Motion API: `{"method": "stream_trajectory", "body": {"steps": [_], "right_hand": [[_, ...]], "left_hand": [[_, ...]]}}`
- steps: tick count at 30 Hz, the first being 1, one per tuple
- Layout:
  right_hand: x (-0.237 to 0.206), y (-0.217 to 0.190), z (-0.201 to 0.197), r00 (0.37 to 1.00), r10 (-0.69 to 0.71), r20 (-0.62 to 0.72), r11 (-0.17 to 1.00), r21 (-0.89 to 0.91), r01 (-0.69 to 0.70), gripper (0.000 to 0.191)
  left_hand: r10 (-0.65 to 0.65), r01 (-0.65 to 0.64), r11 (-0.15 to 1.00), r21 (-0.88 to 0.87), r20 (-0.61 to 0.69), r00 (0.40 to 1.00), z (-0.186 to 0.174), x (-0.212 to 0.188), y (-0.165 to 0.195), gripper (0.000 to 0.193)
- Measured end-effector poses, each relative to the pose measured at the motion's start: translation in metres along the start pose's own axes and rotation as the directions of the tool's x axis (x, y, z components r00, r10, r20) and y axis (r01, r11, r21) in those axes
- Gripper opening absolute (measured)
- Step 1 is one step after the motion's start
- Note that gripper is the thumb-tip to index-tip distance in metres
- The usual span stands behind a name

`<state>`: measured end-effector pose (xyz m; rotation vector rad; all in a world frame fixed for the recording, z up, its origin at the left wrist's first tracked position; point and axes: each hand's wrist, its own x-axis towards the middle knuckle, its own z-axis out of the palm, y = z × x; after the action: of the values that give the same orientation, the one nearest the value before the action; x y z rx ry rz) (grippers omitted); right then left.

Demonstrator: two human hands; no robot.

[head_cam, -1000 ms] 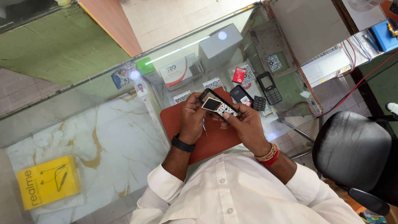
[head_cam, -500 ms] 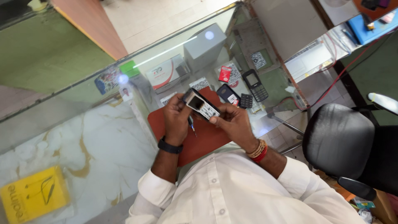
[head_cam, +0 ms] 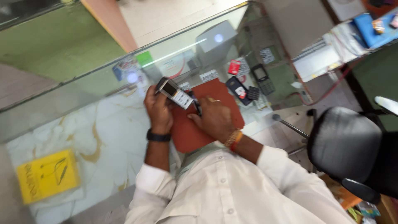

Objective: The person disassembles a mobile phone, removes the battery, and applies adhesive to internal components using a small brush. They then reassemble the phone and place it on the workbench.

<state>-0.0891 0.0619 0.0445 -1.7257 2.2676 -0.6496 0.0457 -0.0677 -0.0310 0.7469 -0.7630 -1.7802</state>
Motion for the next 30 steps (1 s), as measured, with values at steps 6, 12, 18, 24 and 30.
{"method": "stream_trajectory", "body": {"steps": [6, 12, 18, 24, 30], "right_hand": [[0.004, 0.006, 0.032, 0.995, 0.08, -0.056, 0.997, 0.025, -0.078, 0.022], [-0.025, 0.061, 0.017, 0.905, 0.38, -0.194, 0.803, 0.555, -0.218, 0.024], [-0.05, 0.112, -0.028, 0.857, 0.41, -0.313, 0.709, 0.701, -0.083, 0.021], [-0.064, 0.097, -0.03, 0.92, 0.384, -0.076, 0.609, 0.77, -0.191, 0.016], [-0.061, 0.125, -0.054, 0.92, 0.264, -0.291, 0.918, 0.368, -0.148, 0.017]], "left_hand": [[-0.107, 0.103, 0.986, 0.129, 0.027, 0.994, -0.017, -0.04, 0.012, 0.016], [-0.177, 0.122, 0.945, 0.304, 0.159, 0.971, 0.002, -0.05, 0.028, 0.027], [-0.095, -0.204, 0.826, 0.525, 0.488, 0.868, 0.04, -0.052, 0.015, 0.016], [-0.201, -0.083, 0.832, 0.548, 0.438, 0.876, 0.07, -0.048, 0.001, 0.015], [-0.248, 0.157, 0.901, 0.405, 0.183, 0.951, 0.069, -0.045, -0.022, 0.023]]}}
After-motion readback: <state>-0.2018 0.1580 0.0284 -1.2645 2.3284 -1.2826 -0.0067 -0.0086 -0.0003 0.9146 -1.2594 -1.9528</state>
